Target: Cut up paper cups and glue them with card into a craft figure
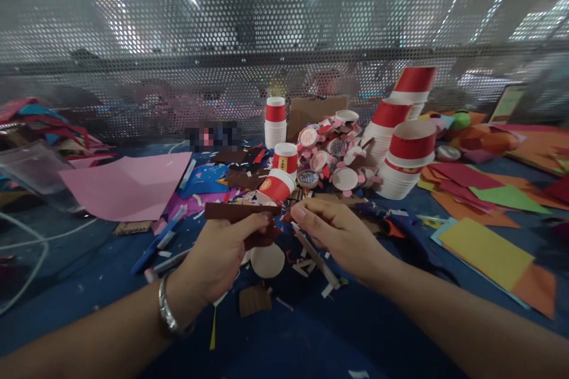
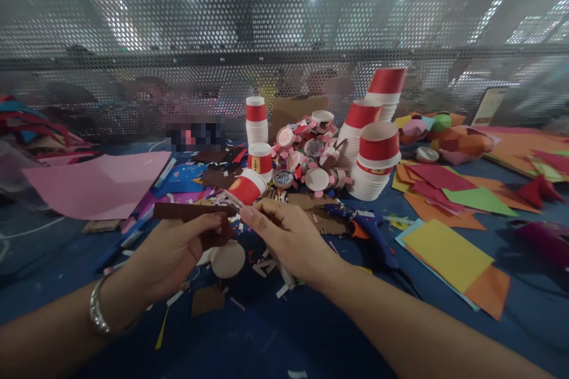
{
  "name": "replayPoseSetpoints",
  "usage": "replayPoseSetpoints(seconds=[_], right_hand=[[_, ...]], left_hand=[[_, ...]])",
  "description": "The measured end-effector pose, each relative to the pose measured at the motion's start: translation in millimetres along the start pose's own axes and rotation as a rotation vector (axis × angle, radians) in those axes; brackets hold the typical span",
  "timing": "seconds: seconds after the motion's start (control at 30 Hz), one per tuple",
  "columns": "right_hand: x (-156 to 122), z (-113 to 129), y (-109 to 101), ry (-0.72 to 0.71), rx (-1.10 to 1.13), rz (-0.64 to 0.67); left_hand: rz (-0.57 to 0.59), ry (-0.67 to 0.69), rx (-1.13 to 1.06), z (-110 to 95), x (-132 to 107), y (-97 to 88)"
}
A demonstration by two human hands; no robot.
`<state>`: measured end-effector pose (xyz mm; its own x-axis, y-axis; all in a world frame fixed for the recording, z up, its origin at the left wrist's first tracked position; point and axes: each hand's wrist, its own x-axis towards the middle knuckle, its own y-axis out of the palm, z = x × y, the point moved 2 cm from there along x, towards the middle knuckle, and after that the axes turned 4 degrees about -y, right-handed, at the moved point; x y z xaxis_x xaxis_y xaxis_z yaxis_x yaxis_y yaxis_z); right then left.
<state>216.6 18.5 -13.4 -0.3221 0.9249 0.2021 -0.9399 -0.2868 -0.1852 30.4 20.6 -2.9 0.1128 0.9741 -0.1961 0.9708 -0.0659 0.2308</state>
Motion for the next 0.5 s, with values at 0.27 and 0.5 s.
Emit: replayPoseSetpoints(seconds=[0.27, 0.5], right_hand=[[2.2, 2.8, -5.9, -0.077, -0.219, -0.023], [-0.2, 4.8, -4.7, -0.040, -0.261, 0.022]], left_hand=[[0.011, 0.045, -0.027, -4.5, -0.8, 2.3], [0.013, 0.033, -0.055, -4.0, -0.6, 3.9]])
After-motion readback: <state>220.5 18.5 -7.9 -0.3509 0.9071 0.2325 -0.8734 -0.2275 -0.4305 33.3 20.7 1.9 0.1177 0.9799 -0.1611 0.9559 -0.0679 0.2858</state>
